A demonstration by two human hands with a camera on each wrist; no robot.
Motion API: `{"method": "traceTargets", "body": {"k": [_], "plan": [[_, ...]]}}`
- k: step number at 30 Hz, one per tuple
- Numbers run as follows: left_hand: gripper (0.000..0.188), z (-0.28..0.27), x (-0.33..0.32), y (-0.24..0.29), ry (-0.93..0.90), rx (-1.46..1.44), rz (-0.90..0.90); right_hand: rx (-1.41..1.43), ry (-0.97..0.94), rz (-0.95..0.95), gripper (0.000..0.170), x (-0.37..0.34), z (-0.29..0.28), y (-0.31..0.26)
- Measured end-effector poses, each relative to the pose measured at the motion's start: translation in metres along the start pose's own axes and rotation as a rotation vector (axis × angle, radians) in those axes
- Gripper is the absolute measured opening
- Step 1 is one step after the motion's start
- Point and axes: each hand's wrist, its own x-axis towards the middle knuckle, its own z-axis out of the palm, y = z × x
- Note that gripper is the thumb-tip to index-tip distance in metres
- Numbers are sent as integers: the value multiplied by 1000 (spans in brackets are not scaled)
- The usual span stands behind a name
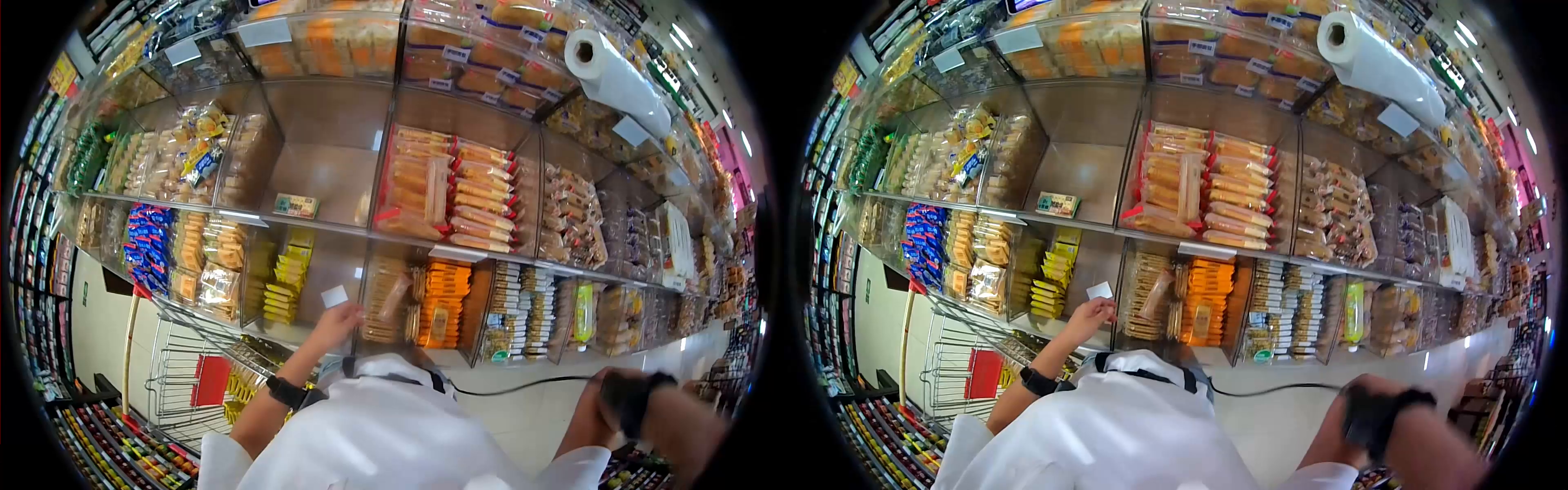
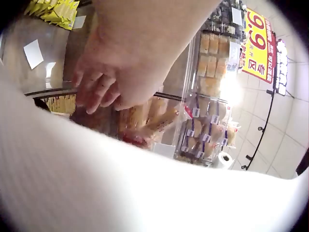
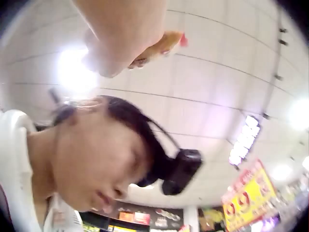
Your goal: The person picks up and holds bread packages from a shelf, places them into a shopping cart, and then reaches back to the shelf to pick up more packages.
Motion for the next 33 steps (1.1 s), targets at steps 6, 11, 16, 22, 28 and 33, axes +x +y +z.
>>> {"method": "traceTargets", "body": {"k": [6, 11, 16, 22, 28, 33], "plan": [[23, 0, -2, 11, 24, 81, 47, 941, -830, 1244, 44, -41, 11, -72], [24, -4, 0, -5, -4, -95, 21, 1478, -836, 1672, 34, -65, 10, -108], [24, -5, -5, 2, 26, -90, -38, 1477, -675, 1878, 21, -93, 17, -119], [24, -3, -4, 11, 8, -56, 17, 1867, -830, 2058, 24, -111, 5, -133], [29, 21, 0, 83, -177, 89, 254, 2043, -810, 2352, 30, -143, -24, -193], [22, 56, 7, 116, -357, -115, 169, 2019, -905, 2775, 31, -192, -74, -245]]}}
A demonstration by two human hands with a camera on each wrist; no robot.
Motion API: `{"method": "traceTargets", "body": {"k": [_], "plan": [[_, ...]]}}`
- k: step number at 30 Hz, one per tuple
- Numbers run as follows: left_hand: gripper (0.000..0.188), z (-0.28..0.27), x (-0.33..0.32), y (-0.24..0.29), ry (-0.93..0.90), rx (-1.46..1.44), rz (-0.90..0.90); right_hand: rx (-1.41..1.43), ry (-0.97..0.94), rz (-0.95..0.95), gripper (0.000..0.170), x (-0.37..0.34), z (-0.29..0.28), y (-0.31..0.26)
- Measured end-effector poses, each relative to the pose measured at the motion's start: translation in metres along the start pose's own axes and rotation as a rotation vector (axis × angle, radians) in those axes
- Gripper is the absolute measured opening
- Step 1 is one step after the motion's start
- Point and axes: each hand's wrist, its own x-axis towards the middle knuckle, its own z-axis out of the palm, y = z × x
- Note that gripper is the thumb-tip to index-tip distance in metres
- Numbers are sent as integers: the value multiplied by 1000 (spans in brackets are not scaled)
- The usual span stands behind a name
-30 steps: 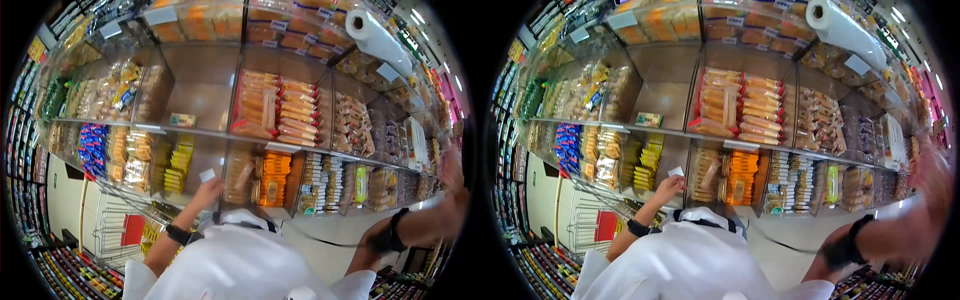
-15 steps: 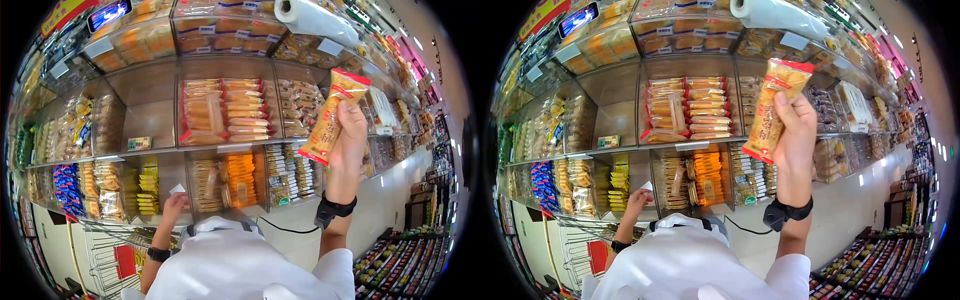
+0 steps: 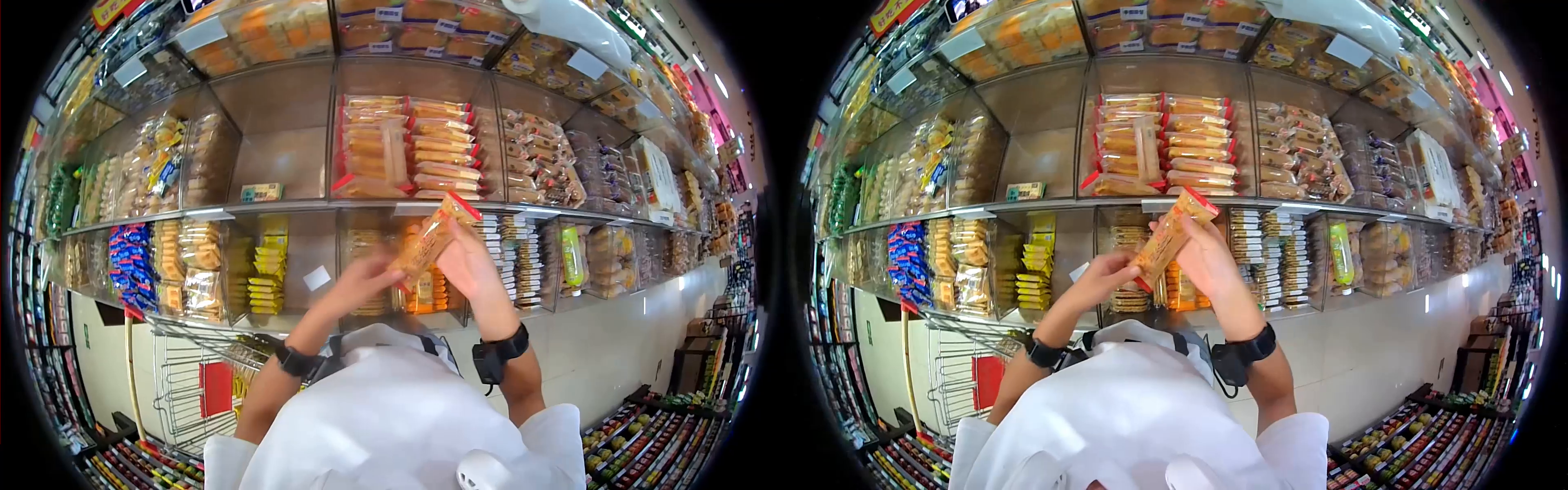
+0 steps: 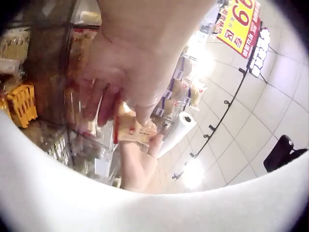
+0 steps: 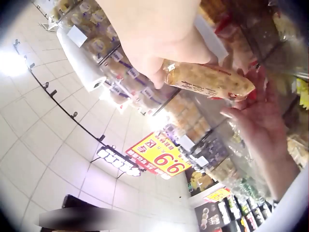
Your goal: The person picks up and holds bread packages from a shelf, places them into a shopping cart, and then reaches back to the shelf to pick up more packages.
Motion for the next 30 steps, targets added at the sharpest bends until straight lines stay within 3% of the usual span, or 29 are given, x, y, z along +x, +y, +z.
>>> {"method": "traceTargets", "body": {"k": [1, 9, 13, 19, 26, 27, 30], "plan": [[20, 2, 0, -1, -67, -65, -52, 14, 34, 17, 33, -1, -3, 7], [14, 2, -10, -14, 8, -17, -83, -587, 255, -14, 26, -6, -50, 16], [15, 3, -12, -15, 31, 135, -101, -665, 274, 42, 21, -9, -56, 14], [15, 6, -12, -17, 63, 296, -18, -833, 140, 18, 19, -7, -62, 13], [14, 0, -15, -19, 92, 502, -60, -1306, -154, 91, 13, -8, -67, -19], [15, -1, -12, -24, 141, 525, -54, -1311, -69, -63, 22, -9, -67, -15], [18, -7, -5, -25, 198, 377, -50, -1384, 16, -225, 23, -5, -68, -10]]}}
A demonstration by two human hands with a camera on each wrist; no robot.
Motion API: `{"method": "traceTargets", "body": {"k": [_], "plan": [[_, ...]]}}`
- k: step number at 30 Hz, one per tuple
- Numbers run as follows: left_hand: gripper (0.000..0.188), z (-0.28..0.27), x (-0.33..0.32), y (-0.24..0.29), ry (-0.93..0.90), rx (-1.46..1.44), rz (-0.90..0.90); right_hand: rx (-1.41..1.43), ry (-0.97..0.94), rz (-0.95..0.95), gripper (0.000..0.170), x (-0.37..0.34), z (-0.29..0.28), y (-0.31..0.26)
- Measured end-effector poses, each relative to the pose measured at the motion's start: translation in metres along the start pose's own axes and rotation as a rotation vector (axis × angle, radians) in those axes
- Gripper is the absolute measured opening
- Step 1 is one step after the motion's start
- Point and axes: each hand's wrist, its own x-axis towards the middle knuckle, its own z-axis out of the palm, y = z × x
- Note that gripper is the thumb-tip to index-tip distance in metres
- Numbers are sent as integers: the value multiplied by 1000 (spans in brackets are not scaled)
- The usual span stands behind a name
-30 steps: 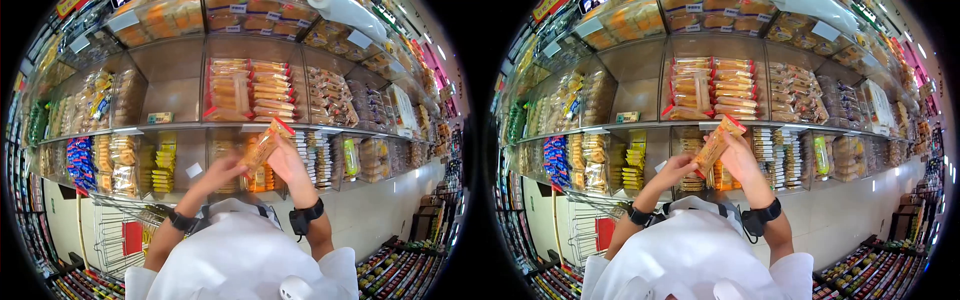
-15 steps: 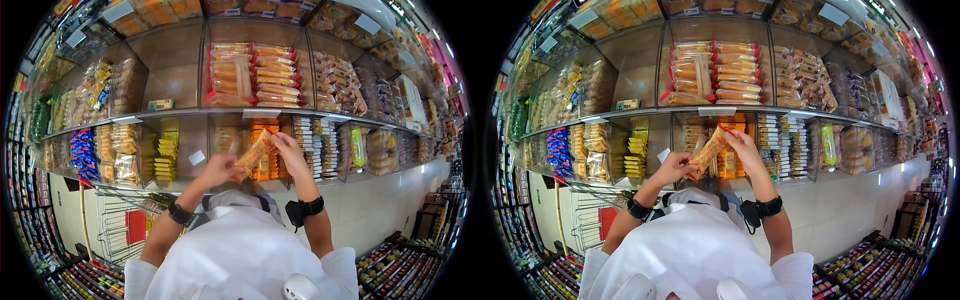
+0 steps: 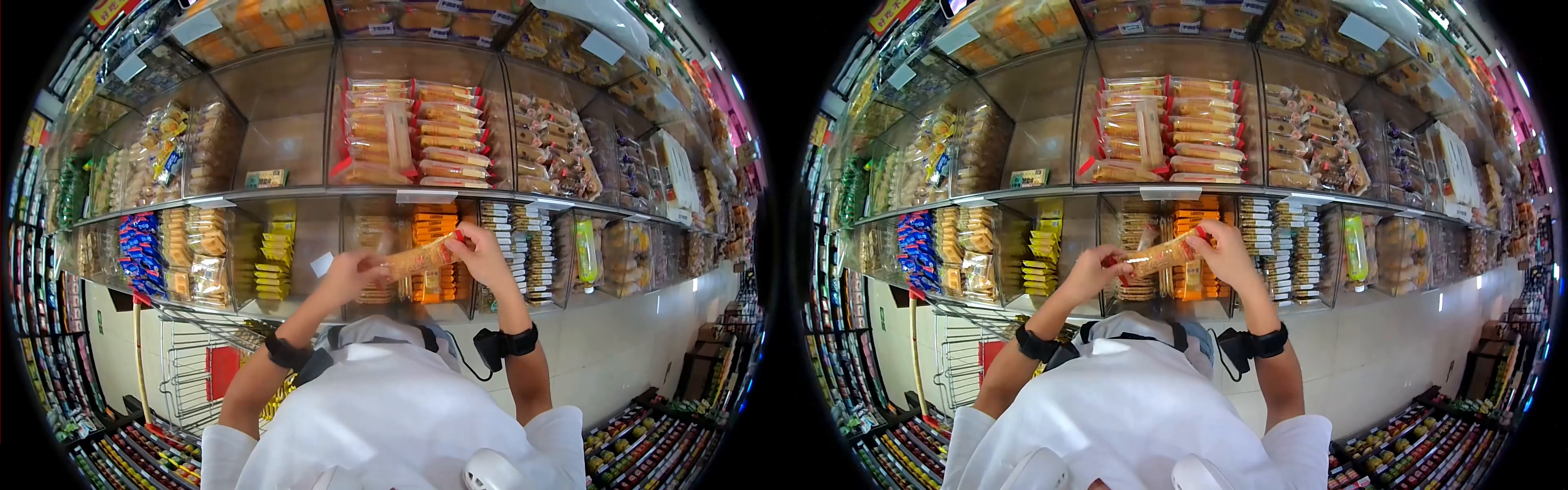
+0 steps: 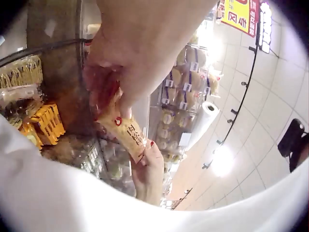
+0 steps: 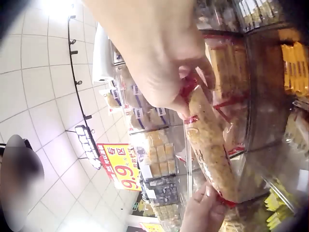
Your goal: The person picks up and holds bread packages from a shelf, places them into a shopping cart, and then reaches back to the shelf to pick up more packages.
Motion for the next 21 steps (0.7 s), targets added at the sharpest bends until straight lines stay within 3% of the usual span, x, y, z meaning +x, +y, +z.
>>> {"method": "traceTargets", "body": {"k": [4, 10, 13, 19, 21], "plan": [[15, -10, 6, 22, 6, -181, -26, 34, 116, -61, 24, 8, 3, -4], [9, -16, 10, 18, 130, -31, 44, -3, 55, -66, 18, 16, 4, -5], [9, -19, 11, 23, 196, 163, 143, 161, 92, 4, 18, 18, 7, -11], [8, -29, 15, 48, 318, 287, 361, 163, -53, 52, 15, 28, -10, -25], [9, -36, 23, 60, 333, 314, 462, 119, 10, -13, 12, 34, -16, -38]]}}
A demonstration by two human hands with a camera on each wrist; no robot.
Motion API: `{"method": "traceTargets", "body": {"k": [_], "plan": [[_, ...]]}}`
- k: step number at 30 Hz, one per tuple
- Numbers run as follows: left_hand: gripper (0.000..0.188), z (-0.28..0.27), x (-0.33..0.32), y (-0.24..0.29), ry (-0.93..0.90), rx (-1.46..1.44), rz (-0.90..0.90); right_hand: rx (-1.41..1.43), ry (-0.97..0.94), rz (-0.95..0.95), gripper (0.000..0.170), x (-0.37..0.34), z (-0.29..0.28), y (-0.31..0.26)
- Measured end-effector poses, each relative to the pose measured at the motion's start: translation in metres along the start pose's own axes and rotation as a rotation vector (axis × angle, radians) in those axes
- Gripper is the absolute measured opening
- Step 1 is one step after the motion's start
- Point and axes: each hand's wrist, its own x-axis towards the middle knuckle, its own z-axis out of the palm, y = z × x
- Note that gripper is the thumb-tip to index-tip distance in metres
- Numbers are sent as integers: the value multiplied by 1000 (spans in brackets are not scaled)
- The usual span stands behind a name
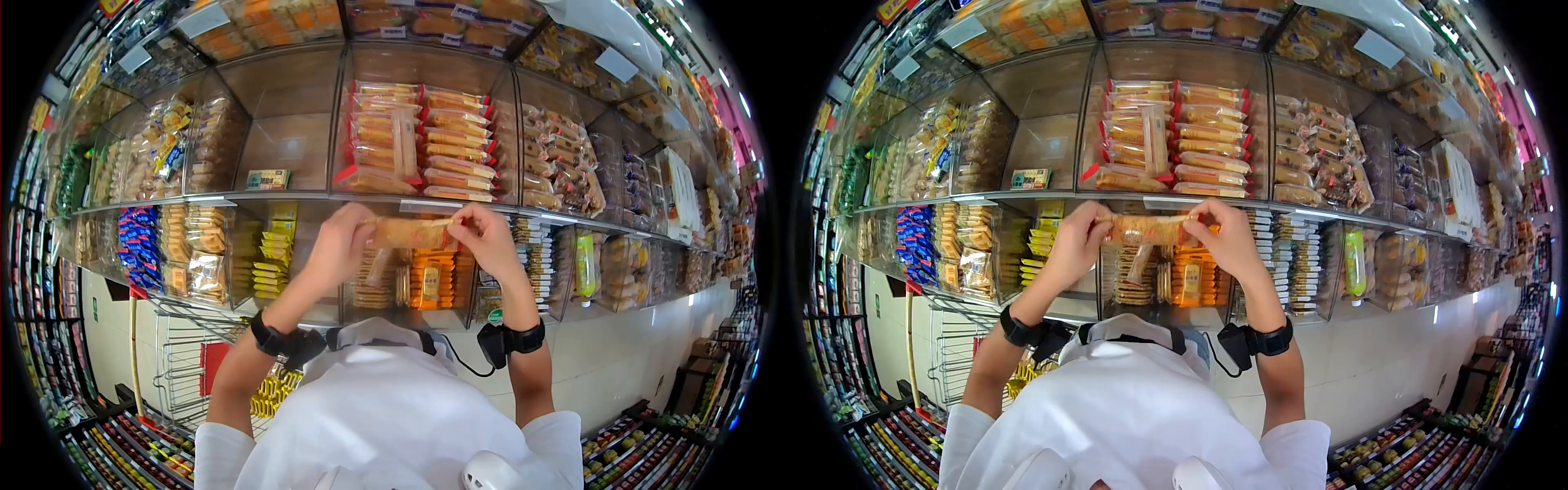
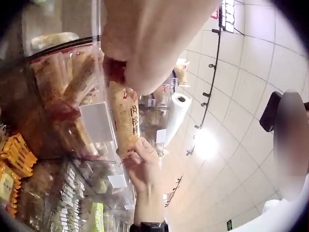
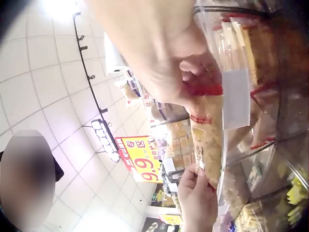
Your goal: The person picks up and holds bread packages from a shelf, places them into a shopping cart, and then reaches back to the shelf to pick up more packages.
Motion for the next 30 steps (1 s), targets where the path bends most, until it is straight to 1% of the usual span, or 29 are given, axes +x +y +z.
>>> {"method": "traceTargets", "body": {"k": [1, 2, 5, 8, 11, 12, 14, 15, 17, 18, 20, 21, 22, 23, 25, 26, 27, 29, 30], "plan": [[9, -3, 8, 1, 15, 8, 50, -22, 29, -36, 11, 5, -3, -8], [15, -5, 18, 2, 46, 22, 98, -101, 100, -82, 10, 10, -6, -17], [21, -5, 44, 4, 175, -321, -88, -331, 315, -229, 8, 31, -17, -41], [28, -11, 64, -24, 226, 347, 58, -386, 401, -252, 9, 62, -26, -42], [24, -13, 66, -40, 106, 589, 111, -515, 406, -423, 9, 87, -19, -39], [21, -17, 67, -38, 40, 627, 97, -422, 403, -386, 10, 94, -12, -32], [17, -25, 68, -31, -94, 705, 60, -354, 314, -327, 13, 112, 2, -14], [17, -26, 67, -32, -45, 685, 108, -318, 265, -296, 15, 117, 9, -4], [17, -28, 66, -35, 52, 648, 201, -510, -2, -262, 21, 120, 20, 24], [16, -35, 65, -31, 83, 646, 208, -604, -132, -246, 24, 119, 24, 30], [15, -54, 62, -16, 143, 638, 226, -564, -187, -86, 28, 113, 29, 15], [14, -64, 58, -13, 173, 593, 190, -546, -216, -7, 30, 110, 30, 10], [15, -76, 53, -11, 203, 548, 155, -535, -206, -30, 30, 109, 30, 13], [15, -85, 48, -12, 234, 506, 124, -519, -193, -13, 30, 107, 30, 13], [12, -98, 33, -16, 276, 312, -102, -483, -161, 3, 30, 105, 31, 8], [11, -100, 24, -17, 300, 214, -211, -552, -141, -21, 30, 106, 31, 13], [17, -96, 15, -20, 374, 29, -252, -541, -116, -49, 30, 106, 32, 14], [19, -90, -7, -31, 352, -197, -325, -518, -73, -96, 30, 103, 35, 14], [18, -86, -15, -32, 338, -284, -403, -442, -91, -81, 31, 103, 35, 15]]}}
